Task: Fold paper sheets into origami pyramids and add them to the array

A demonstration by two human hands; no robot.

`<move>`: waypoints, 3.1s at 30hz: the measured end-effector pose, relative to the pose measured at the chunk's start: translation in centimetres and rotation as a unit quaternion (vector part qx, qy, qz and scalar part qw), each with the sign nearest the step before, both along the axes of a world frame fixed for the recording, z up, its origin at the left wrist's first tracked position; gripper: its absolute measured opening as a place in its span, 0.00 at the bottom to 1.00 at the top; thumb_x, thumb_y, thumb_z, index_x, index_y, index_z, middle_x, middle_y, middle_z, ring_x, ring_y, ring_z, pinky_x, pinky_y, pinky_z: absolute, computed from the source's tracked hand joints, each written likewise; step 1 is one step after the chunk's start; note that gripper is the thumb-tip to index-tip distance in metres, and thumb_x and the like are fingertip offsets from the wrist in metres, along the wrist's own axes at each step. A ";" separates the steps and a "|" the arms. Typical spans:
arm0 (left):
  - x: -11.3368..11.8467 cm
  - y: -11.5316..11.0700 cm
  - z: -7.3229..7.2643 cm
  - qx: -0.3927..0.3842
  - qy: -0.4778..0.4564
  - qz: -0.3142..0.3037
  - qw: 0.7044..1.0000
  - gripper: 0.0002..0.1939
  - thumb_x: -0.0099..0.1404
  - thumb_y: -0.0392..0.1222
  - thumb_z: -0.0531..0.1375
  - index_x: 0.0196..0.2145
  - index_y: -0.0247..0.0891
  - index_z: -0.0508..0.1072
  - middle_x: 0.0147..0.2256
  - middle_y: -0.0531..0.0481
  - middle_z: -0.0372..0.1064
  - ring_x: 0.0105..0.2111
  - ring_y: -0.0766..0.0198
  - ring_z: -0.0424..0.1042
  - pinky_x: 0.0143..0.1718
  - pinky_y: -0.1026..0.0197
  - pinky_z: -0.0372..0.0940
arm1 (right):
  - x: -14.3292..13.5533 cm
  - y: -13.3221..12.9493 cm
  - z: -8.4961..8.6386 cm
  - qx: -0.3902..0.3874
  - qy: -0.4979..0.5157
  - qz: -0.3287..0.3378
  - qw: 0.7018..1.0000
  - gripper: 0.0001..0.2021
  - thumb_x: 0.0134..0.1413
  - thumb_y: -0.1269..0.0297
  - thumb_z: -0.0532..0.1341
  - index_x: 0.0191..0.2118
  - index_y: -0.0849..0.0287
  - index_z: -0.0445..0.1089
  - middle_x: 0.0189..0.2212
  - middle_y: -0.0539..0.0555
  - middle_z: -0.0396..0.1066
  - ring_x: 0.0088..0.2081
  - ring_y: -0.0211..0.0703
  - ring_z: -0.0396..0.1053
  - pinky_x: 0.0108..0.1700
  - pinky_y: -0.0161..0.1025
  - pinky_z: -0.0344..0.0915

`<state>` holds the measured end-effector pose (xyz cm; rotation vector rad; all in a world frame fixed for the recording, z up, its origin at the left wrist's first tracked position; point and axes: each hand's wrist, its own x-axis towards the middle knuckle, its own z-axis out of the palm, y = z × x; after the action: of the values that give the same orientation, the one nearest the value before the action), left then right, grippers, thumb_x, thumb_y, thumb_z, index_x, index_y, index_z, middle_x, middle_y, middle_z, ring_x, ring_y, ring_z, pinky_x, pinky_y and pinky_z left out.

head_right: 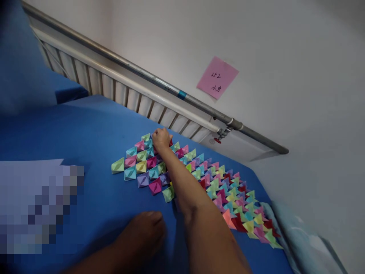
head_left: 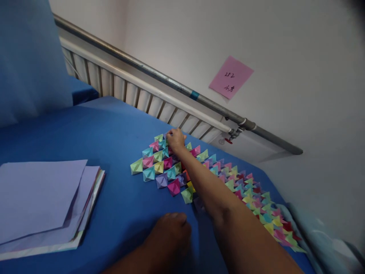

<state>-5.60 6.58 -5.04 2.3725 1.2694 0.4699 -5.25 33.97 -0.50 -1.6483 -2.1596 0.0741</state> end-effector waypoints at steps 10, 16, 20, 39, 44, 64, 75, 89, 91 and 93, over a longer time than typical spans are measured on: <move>-0.1 -0.1 -0.5 0.019 -0.012 0.003 1.000 0.07 0.66 0.31 0.55 0.32 0.37 0.70 0.31 0.47 0.70 0.31 0.59 0.71 0.28 0.59 0.56 | 0.0 -0.3 -0.7 -0.008 -0.014 0.009 1.000 0.11 0.59 0.68 0.57 0.37 0.59 0.79 0.42 0.57 0.73 0.45 0.48 0.66 0.46 0.43 0.55; -0.3 -0.1 -0.2 0.002 -0.004 -0.004 1.000 0.07 0.67 0.31 0.54 0.33 0.37 0.71 0.33 0.45 0.70 0.33 0.57 0.71 0.30 0.59 0.60 | 0.7 -0.6 1.0 0.016 -0.001 0.020 1.000 0.13 0.60 0.69 0.56 0.43 0.58 0.79 0.44 0.58 0.74 0.47 0.50 0.66 0.51 0.45 0.54; -0.7 -0.2 1.0 -0.046 0.018 -0.015 0.999 0.08 0.70 0.32 0.52 0.37 0.37 0.72 0.38 0.45 0.71 0.38 0.55 0.72 0.37 0.56 0.65 | 3.3 -2.7 4.7 0.071 0.027 0.027 0.997 0.14 0.59 0.72 0.55 0.45 0.60 0.77 0.46 0.59 0.74 0.50 0.52 0.66 0.54 0.48 0.53; -2.2 0.7 0.1 0.019 -0.087 -0.012 0.996 0.08 0.68 0.37 0.53 0.29 0.38 0.66 0.32 0.50 0.65 0.33 0.63 0.67 0.36 0.62 0.61 | 24.5 -32.5 -0.2 0.179 0.028 0.122 0.976 0.08 0.66 0.68 0.55 0.42 0.50 0.70 0.33 0.49 0.76 0.36 0.44 0.74 0.43 0.45 0.57; -2.1 0.5 0.9 0.024 -0.060 0.033 0.997 0.10 0.69 0.38 0.53 0.30 0.38 0.67 0.34 0.50 0.66 0.33 0.64 0.68 0.37 0.64 0.62 | 25.7 -33.8 -0.5 0.143 0.052 0.157 0.976 0.08 0.65 0.71 0.55 0.40 0.53 0.70 0.32 0.48 0.76 0.35 0.41 0.74 0.43 0.42 0.58; 9.6 -1.4 3.1 -0.009 0.115 0.172 0.978 0.16 0.73 0.45 0.52 0.42 0.36 0.78 0.41 0.40 0.78 0.41 0.52 0.77 0.37 0.58 0.64 | 26.3 -34.2 -3.7 0.100 0.137 0.214 0.962 0.12 0.62 0.76 0.53 0.41 0.55 0.70 0.33 0.51 0.75 0.35 0.41 0.74 0.38 0.37 0.68; 7.7 -0.6 3.3 -0.040 0.039 0.102 0.993 0.18 0.71 0.50 0.54 0.32 0.40 0.79 0.31 0.48 0.78 0.31 0.59 0.74 0.29 0.60 0.55 | 25.6 -33.7 -3.9 0.168 0.014 0.226 0.959 0.15 0.67 0.71 0.48 0.42 0.56 0.72 0.28 0.50 0.77 0.28 0.40 0.76 0.33 0.37 0.68; 6.5 -0.7 3.8 -0.088 -0.085 0.080 0.989 0.15 0.64 0.49 0.60 0.24 0.38 0.71 0.21 0.56 0.65 0.22 0.69 0.61 0.25 0.64 0.50 | 22.8 -32.5 -3.3 0.061 0.020 0.271 0.960 0.11 0.66 0.66 0.52 0.36 0.55 0.71 0.28 0.52 0.77 0.30 0.43 0.76 0.34 0.37 0.67; 6.6 -1.0 3.8 -0.094 -0.111 0.072 0.987 0.17 0.64 0.49 0.59 0.21 0.38 0.67 0.19 0.57 0.61 0.21 0.69 0.59 0.25 0.64 0.51 | 22.9 -32.8 -3.3 0.038 0.018 0.262 0.964 0.11 0.65 0.66 0.53 0.33 0.55 0.70 0.26 0.52 0.76 0.28 0.42 0.75 0.34 0.37 0.66; 6.6 -1.1 3.6 -0.093 -0.135 0.063 0.984 0.18 0.63 0.50 0.57 0.20 0.38 0.63 0.18 0.58 0.58 0.21 0.70 0.57 0.24 0.63 0.49 | 22.9 -33.0 -3.3 0.024 0.020 0.245 0.969 0.10 0.64 0.65 0.55 0.33 0.56 0.70 0.26 0.52 0.76 0.29 0.42 0.74 0.35 0.36 0.65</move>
<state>1.00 5.51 -1.41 2.0057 1.2802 0.6579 17.64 1.02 -3.78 -1.0435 -2.4642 0.1940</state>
